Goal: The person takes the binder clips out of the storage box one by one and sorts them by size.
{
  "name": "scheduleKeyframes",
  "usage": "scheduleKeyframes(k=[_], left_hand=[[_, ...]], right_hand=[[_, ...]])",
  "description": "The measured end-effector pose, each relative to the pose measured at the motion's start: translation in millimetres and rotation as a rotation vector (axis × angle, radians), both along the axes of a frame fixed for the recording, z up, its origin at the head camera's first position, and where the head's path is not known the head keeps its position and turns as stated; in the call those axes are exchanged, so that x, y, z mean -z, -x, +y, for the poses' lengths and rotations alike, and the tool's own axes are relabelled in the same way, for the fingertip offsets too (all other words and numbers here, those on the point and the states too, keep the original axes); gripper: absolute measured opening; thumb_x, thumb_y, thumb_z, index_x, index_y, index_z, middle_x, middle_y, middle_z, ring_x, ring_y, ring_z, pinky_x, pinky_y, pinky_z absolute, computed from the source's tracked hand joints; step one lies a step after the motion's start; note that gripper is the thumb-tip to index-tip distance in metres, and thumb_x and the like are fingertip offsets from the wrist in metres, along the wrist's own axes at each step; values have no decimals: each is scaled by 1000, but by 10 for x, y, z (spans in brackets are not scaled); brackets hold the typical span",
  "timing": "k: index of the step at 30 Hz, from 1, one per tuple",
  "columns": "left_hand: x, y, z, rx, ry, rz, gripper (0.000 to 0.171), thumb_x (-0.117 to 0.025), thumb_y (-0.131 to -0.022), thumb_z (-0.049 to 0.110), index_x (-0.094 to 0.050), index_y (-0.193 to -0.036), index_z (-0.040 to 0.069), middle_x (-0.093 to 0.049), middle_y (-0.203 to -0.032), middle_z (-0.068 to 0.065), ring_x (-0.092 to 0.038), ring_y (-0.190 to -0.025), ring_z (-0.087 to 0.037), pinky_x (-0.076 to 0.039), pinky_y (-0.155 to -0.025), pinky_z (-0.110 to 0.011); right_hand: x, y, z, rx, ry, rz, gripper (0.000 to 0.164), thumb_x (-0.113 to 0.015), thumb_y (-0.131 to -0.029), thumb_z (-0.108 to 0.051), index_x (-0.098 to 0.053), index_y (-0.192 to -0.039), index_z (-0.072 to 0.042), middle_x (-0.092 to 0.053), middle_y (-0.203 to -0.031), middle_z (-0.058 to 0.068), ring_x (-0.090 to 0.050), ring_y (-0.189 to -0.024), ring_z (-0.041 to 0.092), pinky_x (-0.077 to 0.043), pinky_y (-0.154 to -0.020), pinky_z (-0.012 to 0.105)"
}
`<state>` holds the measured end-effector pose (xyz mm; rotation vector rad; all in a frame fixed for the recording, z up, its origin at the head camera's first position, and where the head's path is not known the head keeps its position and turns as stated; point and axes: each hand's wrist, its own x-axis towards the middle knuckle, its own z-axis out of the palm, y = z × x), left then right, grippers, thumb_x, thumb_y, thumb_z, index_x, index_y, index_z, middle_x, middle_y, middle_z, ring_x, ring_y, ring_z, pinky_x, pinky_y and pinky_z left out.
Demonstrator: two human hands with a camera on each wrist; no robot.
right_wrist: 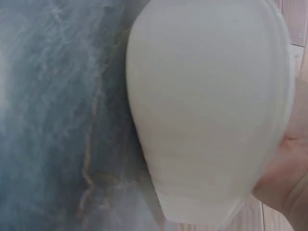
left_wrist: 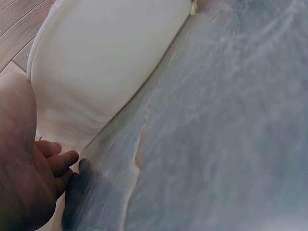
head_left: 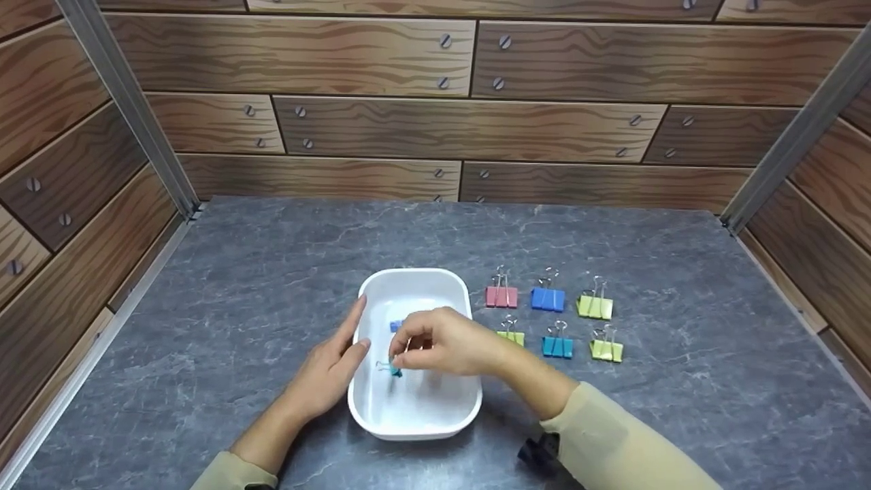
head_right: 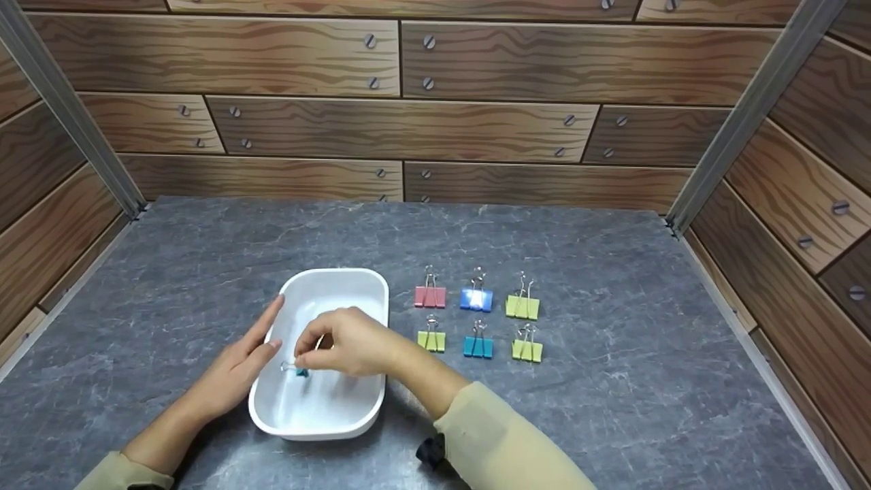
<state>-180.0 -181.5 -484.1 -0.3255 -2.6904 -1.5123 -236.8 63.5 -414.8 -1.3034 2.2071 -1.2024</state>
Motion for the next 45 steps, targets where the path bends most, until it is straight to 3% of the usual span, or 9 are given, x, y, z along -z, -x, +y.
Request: scheduleKeyframes(k=[5, 10, 18, 28, 32, 45], left_hand=[[-5, 4, 8, -10, 5, -27, 63, -49, -114, 33, -21, -171, 36, -37, -168, -10, -41, -151, -31, -37, -119, -56], [-6, 2, 9, -11, 0, -7, 63, -49, -114, 32, -23, -171, 34, -37, -168, -9, -40, -151, -30, -37, -119, -55], [-14, -9, 12, 10, -20, 4, 62, -47, -115, 31, -22, -171, 32, -36, -169, -11, -39, -152, -32, -38, -117, -56], [-14, -6, 19, -7, -12, -7, 62, -48, -114, 28, -22, -171, 33, -33, -170, -8, -36, -153, -30, -34, -120, -56], [-15, -9, 17, -2, -19, -5, 63, -48, -114, 28, -22, -171, 32, -33, -170, -9, -37, -153, -30, -35, -120, -56], [-18, -10, 15, -1, -11, -2, 62, -48, -114, 29, -23, -171, 32, -35, -169, -10, -38, -152, -32, -37, -118, -56]], right_hand=[[-105, -9, 160, 34, 82, -33, 9, -78, -98, -13, -79, -98, -5, -73, -92, 1, -64, -81, 10, -55, -76, 27], [-210, -33, 371, 114, 114, -77, 11, -76, -100, -11, -77, -97, -1, -71, -86, 2, -63, -77, 10, -53, -70, 23], [-310, -49, 793, 204, 136, -61, 9, -75, -99, -10, -78, -99, -1, -74, -90, 6, -65, -77, 11, -57, -69, 25], [-142, -66, 1236, 284, 41, -62, 4, -76, -98, -9, -79, -96, -8, -71, -83, 4, -62, -73, 9, -53, -65, 23], [-56, -72, 1315, 299, 2, -76, 5, -77, -98, -10, -78, -96, -5, -72, -85, 4, -64, -74, 10, -55, -67, 24], [174, -121, 1463, 307, -107, -96, 4, -78, -96, -14, -79, -92, -14, -71, -78, -1, -63, -70, 9, -51, -62, 23]])
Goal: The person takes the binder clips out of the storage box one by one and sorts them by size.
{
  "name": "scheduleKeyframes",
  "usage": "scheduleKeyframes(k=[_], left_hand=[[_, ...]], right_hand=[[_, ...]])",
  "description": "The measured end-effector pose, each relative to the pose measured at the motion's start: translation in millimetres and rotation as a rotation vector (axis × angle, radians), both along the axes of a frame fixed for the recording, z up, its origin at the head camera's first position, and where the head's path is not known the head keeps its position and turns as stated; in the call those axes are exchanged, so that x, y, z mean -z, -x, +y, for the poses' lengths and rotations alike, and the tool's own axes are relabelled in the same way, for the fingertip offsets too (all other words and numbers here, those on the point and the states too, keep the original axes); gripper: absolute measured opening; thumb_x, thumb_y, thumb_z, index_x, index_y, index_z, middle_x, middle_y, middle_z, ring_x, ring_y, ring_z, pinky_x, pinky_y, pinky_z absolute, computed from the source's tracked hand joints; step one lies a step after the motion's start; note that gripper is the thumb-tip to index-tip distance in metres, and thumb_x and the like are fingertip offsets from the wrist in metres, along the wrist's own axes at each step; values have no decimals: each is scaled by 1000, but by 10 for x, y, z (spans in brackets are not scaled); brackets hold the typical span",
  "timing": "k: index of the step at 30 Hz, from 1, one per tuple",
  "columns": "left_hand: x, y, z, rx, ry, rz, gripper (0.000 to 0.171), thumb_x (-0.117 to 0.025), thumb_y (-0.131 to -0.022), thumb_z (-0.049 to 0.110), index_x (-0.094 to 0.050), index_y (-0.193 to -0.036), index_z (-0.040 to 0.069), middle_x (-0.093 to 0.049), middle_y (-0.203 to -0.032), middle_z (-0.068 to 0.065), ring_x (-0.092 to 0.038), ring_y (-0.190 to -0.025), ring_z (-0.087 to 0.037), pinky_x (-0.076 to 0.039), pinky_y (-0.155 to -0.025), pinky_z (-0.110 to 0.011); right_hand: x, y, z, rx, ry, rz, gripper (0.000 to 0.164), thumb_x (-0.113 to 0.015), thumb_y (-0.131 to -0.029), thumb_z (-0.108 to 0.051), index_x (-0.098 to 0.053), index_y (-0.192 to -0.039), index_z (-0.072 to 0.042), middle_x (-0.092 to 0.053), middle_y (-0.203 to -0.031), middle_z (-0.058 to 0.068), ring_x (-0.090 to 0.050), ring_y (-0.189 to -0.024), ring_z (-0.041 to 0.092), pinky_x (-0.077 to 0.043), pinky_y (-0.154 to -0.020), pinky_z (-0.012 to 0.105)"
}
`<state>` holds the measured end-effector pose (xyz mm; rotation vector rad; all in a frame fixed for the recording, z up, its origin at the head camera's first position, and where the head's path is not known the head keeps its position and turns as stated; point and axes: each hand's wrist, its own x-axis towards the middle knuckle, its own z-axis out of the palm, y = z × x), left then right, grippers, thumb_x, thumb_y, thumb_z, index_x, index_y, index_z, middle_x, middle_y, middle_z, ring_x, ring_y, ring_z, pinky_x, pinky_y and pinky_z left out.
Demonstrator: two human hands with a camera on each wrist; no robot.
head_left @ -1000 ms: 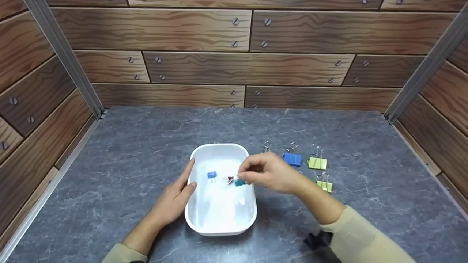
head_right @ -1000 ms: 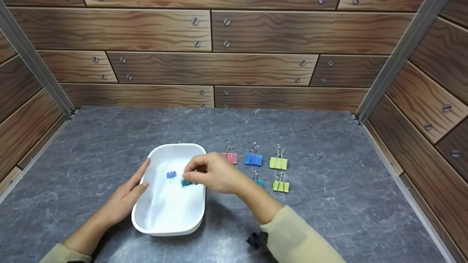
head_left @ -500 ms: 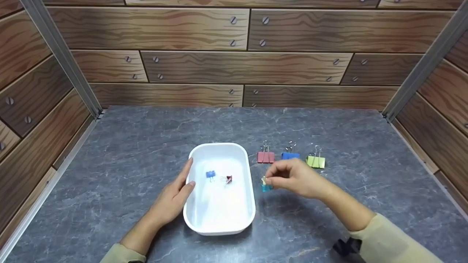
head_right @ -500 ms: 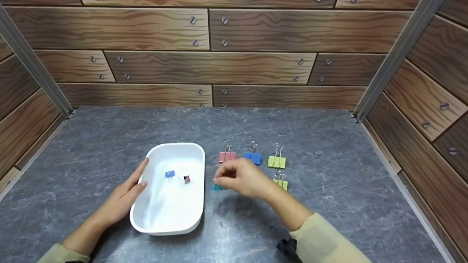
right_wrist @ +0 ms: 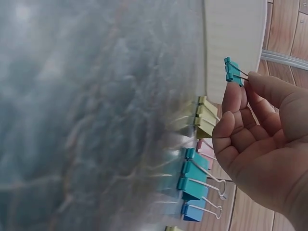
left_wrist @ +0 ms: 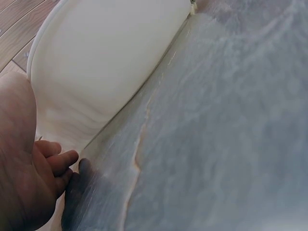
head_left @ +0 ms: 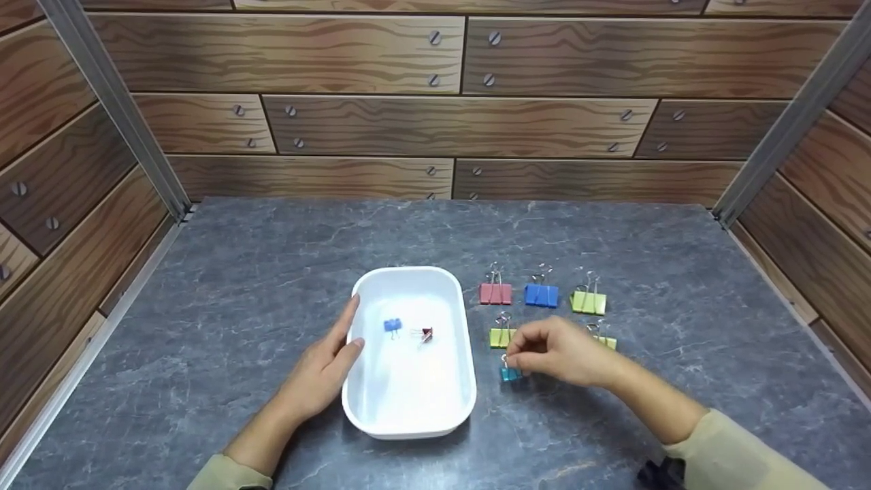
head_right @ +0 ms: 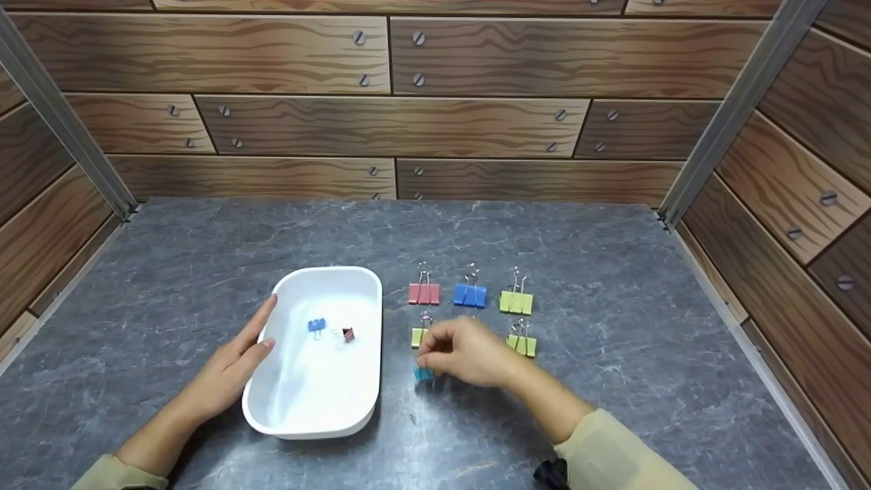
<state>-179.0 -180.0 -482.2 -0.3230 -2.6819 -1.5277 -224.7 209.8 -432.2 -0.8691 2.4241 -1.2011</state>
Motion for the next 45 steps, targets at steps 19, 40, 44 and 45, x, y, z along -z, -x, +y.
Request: scheduleKeyframes(k=[19, 40, 44, 45], left_hand=[[-2, 1, -5, -6, 1, -13, 63, -48, -114, 29, -23, -171, 32, -34, -170, -7, -37, -153, -30, -35, -120, -54], [13, 8, -6, 8, -4, 15, 63, -48, -114, 29, -22, -171, 30, -35, -169, -9, -37, -153, -30, -34, -121, -55], [6, 5, 0, 0, -1, 9, 62, -48, -114, 28, -24, -171, 30, -34, -170, -7, -35, -154, -29, -31, -122, -54], [7, 7, 1, -1, -1, 10, 62, -49, -114, 27, -24, -171, 30, -33, -170, -7, -35, -154, -28, -31, -123, -54]], right_hand=[[98, -56, 56, 15, -72, -73, 9, -80, -95, -19, -79, -97, -10, -73, -83, -1, -63, -71, 10, -52, -63, 23], [128, -46, 50, 7, -54, -81, 9, -78, -96, -17, -78, -99, -9, -74, -85, 1, -66, -73, 10, -54, -64, 23], [135, -43, 60, 5, -57, -74, 10, -79, -95, -17, -78, -100, -9, -75, -86, 3, -67, -74, 11, -55, -64, 24], [135, -43, 62, 5, -56, -73, 10, -79, -95, -17, -79, -100, -9, -75, -86, 3, -67, -74, 11, -55, -64, 24]])
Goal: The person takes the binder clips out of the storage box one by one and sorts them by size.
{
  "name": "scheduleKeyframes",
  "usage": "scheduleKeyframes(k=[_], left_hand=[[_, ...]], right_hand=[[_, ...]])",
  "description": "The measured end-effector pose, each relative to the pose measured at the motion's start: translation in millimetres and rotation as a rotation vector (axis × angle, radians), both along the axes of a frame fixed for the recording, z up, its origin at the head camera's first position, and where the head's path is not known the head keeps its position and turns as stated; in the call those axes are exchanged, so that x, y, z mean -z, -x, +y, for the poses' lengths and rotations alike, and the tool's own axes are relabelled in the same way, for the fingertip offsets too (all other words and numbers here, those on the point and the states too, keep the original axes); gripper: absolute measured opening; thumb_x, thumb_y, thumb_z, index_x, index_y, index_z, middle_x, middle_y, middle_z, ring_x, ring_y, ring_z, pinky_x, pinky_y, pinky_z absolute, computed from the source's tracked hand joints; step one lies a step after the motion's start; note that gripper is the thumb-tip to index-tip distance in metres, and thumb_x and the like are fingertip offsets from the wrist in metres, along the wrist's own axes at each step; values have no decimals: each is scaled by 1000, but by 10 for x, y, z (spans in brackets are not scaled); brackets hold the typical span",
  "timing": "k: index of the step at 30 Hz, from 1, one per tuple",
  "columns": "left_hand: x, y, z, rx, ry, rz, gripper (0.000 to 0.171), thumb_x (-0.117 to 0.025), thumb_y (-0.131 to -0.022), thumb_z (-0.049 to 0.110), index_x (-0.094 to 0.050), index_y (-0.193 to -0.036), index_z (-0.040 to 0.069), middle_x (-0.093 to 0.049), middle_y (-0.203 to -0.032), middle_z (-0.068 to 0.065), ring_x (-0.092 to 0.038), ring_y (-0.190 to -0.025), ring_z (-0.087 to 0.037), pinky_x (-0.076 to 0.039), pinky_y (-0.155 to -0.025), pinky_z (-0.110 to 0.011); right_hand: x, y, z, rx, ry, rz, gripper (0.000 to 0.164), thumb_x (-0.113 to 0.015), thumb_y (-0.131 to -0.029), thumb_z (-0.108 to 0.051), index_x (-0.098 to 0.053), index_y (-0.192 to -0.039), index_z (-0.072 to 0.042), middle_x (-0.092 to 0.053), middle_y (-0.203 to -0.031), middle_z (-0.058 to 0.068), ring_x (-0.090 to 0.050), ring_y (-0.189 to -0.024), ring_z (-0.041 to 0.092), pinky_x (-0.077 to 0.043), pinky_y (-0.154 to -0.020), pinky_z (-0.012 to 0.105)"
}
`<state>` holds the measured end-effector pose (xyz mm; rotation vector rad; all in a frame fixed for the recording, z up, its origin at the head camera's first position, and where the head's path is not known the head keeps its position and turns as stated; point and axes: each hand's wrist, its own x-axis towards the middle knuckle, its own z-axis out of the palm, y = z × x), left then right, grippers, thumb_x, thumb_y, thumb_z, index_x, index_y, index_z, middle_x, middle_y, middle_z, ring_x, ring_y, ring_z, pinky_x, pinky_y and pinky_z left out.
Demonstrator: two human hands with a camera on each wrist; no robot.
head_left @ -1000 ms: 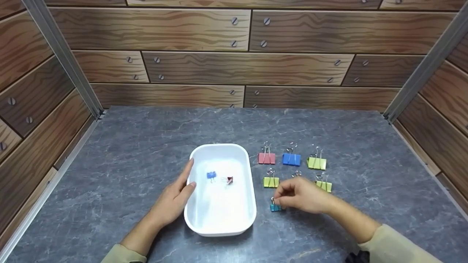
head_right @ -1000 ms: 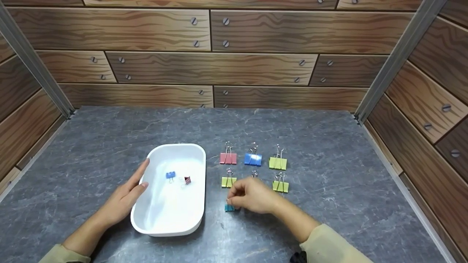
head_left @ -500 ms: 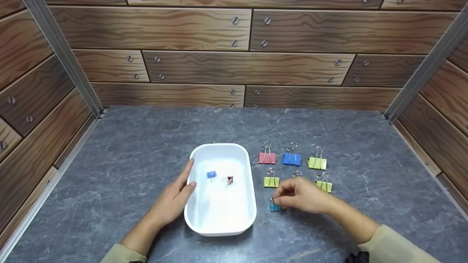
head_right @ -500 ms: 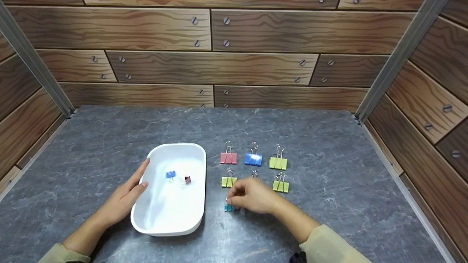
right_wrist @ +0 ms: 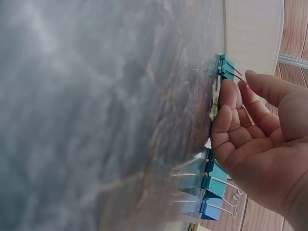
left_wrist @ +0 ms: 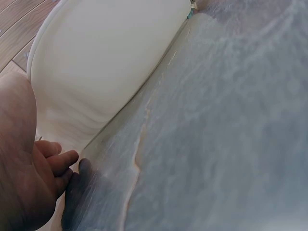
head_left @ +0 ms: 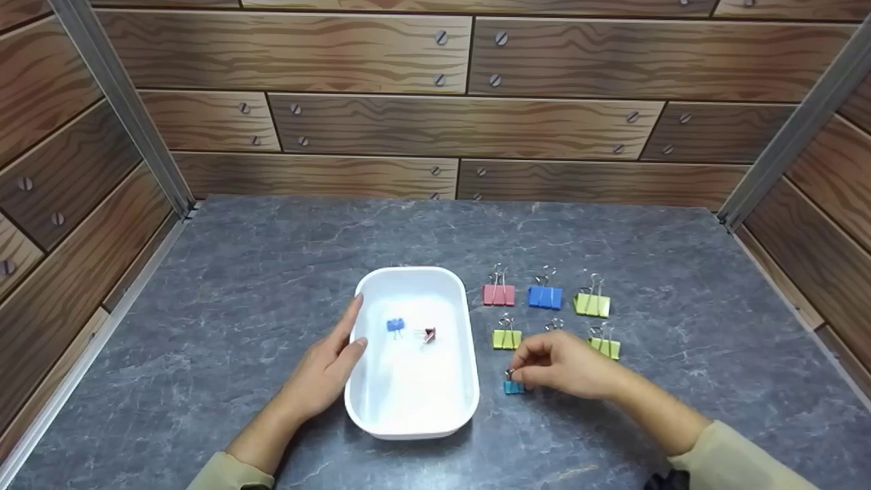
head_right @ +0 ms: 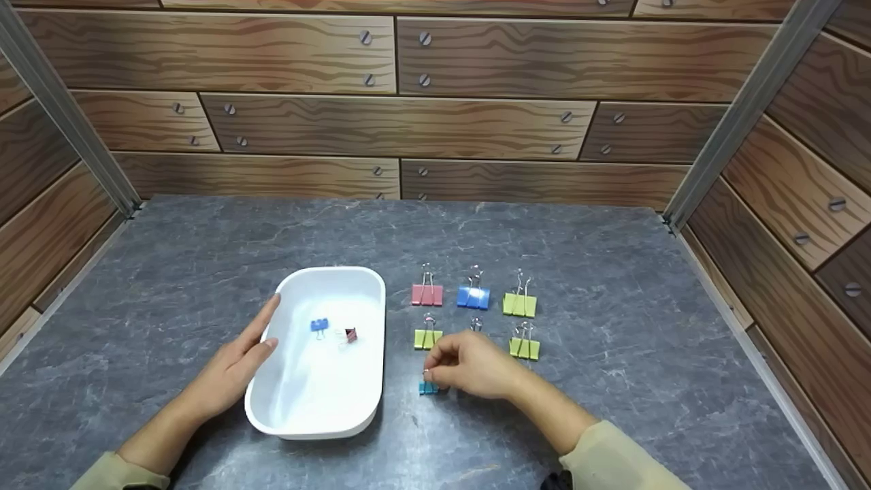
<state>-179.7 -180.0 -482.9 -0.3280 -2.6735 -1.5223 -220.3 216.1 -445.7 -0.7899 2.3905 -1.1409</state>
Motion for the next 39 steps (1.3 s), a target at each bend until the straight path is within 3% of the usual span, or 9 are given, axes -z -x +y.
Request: scheduleKeyframes(k=[10, 20, 26, 30, 35, 39], left_hand=[[7, 14, -6, -1, -2, -6, 63, -50, -114, 27, -25, -171, 29, -34, -170, -7, -35, -154, -27, -30, -123, -52], [-8, 6, 5, 18, -29, -7, 62, -48, -114, 25, -23, -171, 27, -34, -169, -8, -37, -153, -27, -36, -120, -51], [-13, 8, -4, 15, -12, -3, 62, -48, -114, 27, -23, -171, 29, -35, -169, -9, -37, -153, -29, -35, -121, -52], [-13, 14, -4, 8, -5, -3, 63, -48, -114, 27, -23, -171, 30, -35, -169, -9, -37, -153, -29, -34, -121, -53], [-4, 14, -2, -1, 0, 0, 63, -49, -114, 27, -23, -171, 31, -36, -169, -9, -37, -153, -29, -33, -121, -53], [3, 4, -4, 1, -2, 10, 63, -49, -114, 27, -24, -171, 30, -36, -168, -9, -38, -153, -29, -34, -121, -54]], right_hand=[[-65, 5, 36, 5, 0, 18, 12, -80, -95, -17, -80, -105, -10, -76, -92, -1, -67, -77, 11, -55, -67, 25], [-456, 26, 41, 36, 31, 116, 16, -79, -96, -16, -77, -108, -5, -75, -98, 2, -70, -89, 17, -59, -80, 28], [-638, 87, -205, 14, 50, 210, 8, -79, -97, -17, -79, -103, -11, -73, -92, -4, -66, -81, 13, -57, -72, 26], [-694, 136, -452, -43, 55, 293, 6, -81, -95, -14, -80, -101, -14, -74, -91, -7, -66, -80, 13, -57, -72, 29], [-667, 222, -780, -133, 18, 414, 11, -80, -94, -13, -81, -105, -12, -78, -100, -3, -71, -92, 15, -59, -85, 43], [-592, 278, -1008, -191, -51, 471, 13, -81, -94, -16, -82, -106, -10, -78, -103, -1, -72, -96, 19, -57, -88, 44]])
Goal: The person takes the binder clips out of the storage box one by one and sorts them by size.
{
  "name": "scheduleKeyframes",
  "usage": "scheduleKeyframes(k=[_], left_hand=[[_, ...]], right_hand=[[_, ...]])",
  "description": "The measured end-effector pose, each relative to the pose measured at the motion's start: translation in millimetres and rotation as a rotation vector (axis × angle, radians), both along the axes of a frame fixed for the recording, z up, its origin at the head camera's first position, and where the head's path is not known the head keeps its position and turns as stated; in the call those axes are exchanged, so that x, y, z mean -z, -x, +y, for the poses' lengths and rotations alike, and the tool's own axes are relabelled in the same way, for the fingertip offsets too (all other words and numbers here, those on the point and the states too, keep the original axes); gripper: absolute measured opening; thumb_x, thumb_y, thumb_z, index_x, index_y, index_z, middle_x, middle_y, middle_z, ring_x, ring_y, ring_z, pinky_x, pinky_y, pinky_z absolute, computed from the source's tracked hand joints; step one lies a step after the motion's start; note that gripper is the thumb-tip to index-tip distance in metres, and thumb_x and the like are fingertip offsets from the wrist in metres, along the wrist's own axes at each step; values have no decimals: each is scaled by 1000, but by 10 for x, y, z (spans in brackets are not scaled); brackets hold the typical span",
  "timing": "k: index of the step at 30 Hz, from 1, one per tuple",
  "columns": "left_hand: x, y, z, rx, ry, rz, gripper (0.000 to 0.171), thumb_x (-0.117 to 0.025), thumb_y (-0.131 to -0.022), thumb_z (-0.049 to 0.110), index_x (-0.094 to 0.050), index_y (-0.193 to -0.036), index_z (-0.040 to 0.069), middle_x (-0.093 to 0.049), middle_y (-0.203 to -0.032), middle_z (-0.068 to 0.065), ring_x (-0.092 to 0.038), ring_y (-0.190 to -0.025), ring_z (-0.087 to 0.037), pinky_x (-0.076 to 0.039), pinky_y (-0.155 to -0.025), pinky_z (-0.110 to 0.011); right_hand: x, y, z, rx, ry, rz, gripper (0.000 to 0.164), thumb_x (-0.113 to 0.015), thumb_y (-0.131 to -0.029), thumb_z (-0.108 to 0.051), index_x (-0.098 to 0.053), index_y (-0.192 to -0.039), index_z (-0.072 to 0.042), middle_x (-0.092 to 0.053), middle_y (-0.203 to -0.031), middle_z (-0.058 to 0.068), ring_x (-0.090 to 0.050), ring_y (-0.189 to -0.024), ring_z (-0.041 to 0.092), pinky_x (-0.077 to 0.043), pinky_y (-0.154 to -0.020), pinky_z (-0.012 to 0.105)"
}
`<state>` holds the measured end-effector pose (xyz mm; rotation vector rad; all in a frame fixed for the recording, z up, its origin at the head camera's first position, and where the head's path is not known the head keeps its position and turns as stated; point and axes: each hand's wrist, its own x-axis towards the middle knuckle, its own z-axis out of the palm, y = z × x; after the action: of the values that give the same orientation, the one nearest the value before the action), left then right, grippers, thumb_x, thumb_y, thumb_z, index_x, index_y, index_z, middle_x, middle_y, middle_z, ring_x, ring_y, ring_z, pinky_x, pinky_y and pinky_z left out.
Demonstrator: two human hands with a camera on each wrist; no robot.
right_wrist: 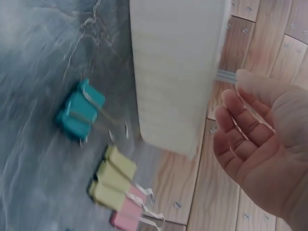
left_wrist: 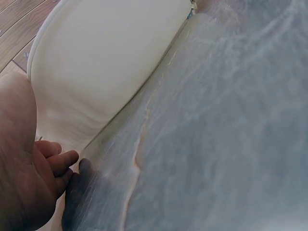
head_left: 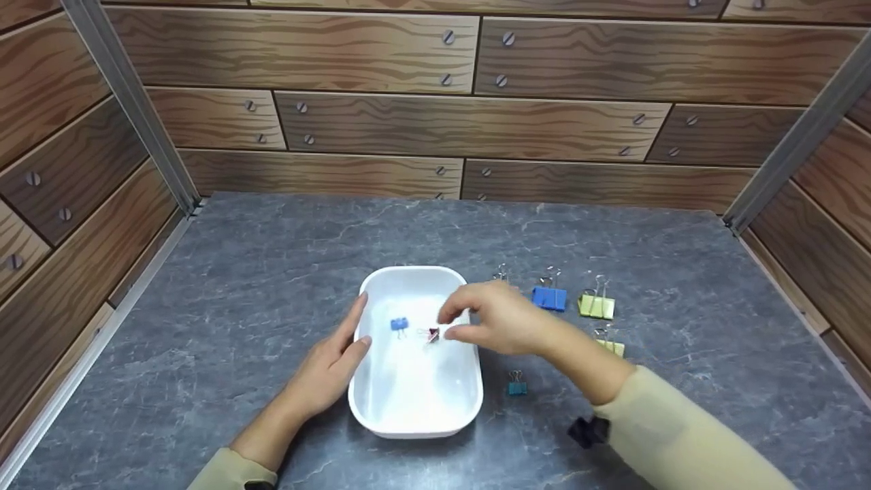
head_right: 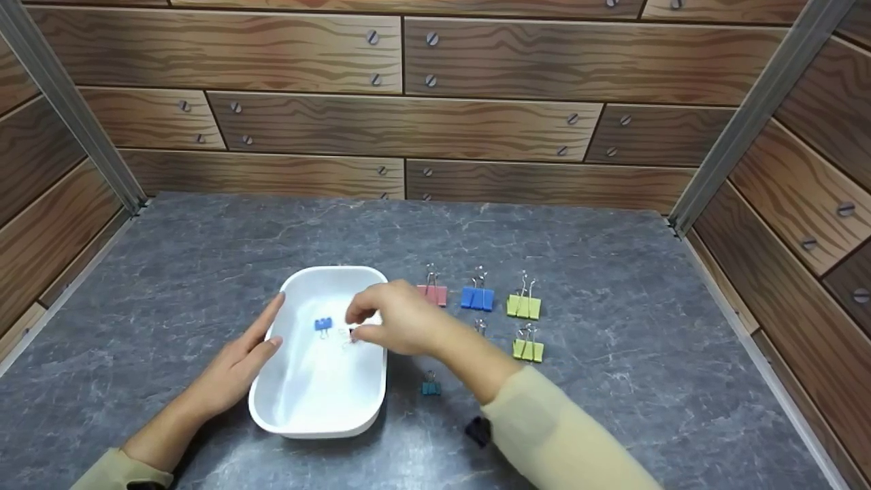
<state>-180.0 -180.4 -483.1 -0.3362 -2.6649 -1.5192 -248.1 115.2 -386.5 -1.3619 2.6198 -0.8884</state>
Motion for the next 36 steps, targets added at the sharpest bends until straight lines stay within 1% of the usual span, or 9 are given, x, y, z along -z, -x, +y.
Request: scheduleKeyframes(k=[4, 7, 11, 16, 20, 25, 31, 36], left_hand=[[-4, -2, -4, 7, -5, 5, 63, -49, -114, 27, -23, -171, 30, -36, -168, -9, -38, -153, -30, -34, -121, -54], [-5, -4, -3, 7, -10, -4, 62, -48, -114, 29, -24, -171, 31, -38, -168, -10, -41, -151, -30, -37, -118, -54], [3, -9, -5, 3, -5, -21, 62, -48, -114, 32, -24, -171, 31, -41, -166, -10, -46, -148, -30, -43, -114, -54], [4, -6, -11, 5, -5, -30, 63, -48, -114, 32, -23, -171, 32, -38, -167, -8, -44, -149, -28, -42, -115, -52], [-4, -6, -9, 4, -4, -31, 63, -49, -114, 30, -23, -171, 32, -37, -168, -7, -41, -150, -27, -40, -117, -52], [-9, 4, -2, 2, -1, -20, 63, -49, -114, 26, -23, -171, 31, -37, -168, -8, -41, -151, -28, -39, -118, -53], [-16, 9, 2, 9, 0, 5, 63, -48, -114, 27, -23, -171, 30, -38, -167, -11, -43, -150, -30, -41, -116, -54], [-3, -7, 0, 4, -4, -6, 63, -48, -114, 27, -23, -171, 30, -38, -168, -10, -44, -149, -30, -42, -115, -54]], right_hand=[[88, 70, -164, -47, -36, -2, 14, -82, -93, -14, -82, -105, -7, -78, -102, 3, -72, -96, 25, -56, -87, 45], [161, 142, -232, -77, -45, -8, 13, -81, -93, -11, -82, -104, -5, -78, -102, 4, -72, -99, 25, -57, -90, 46], [227, 217, -283, -104, -66, -6, 14, -82, -91, -9, -83, -105, -6, -78, -104, 3, -72, -102, 20, -57, -93, 41], [282, 279, -318, -123, -99, 1, 17, -84, -90, -11, -83, -106, -9, -78, -106, 3, -72, -104, 19, -56, -95, 38], [328, 311, -334, -120, -114, 6, 17, -85, -88, -12, -84, -105, -10, -78, -106, 3, -72, -103, 19, -56, -95, 38], [348, 327, -339, -98, -114, -18, 17, -86, -89, -14, -84, -105, -11, -78, -106, 2, -72, -102, 19, -57, -94, 38], [346, 324, -347, -85, -145, 1, 17, -88, -87, -17, -85, -103, -13, -79, -103, 0, -71, -99, 18, -56, -93, 37], [359, 308, -372, -88, -180, 20, 16, -88, -85, -15, -86, -100, -14, -79, -100, -1, -71, -96, 17, -55, -89, 36]])
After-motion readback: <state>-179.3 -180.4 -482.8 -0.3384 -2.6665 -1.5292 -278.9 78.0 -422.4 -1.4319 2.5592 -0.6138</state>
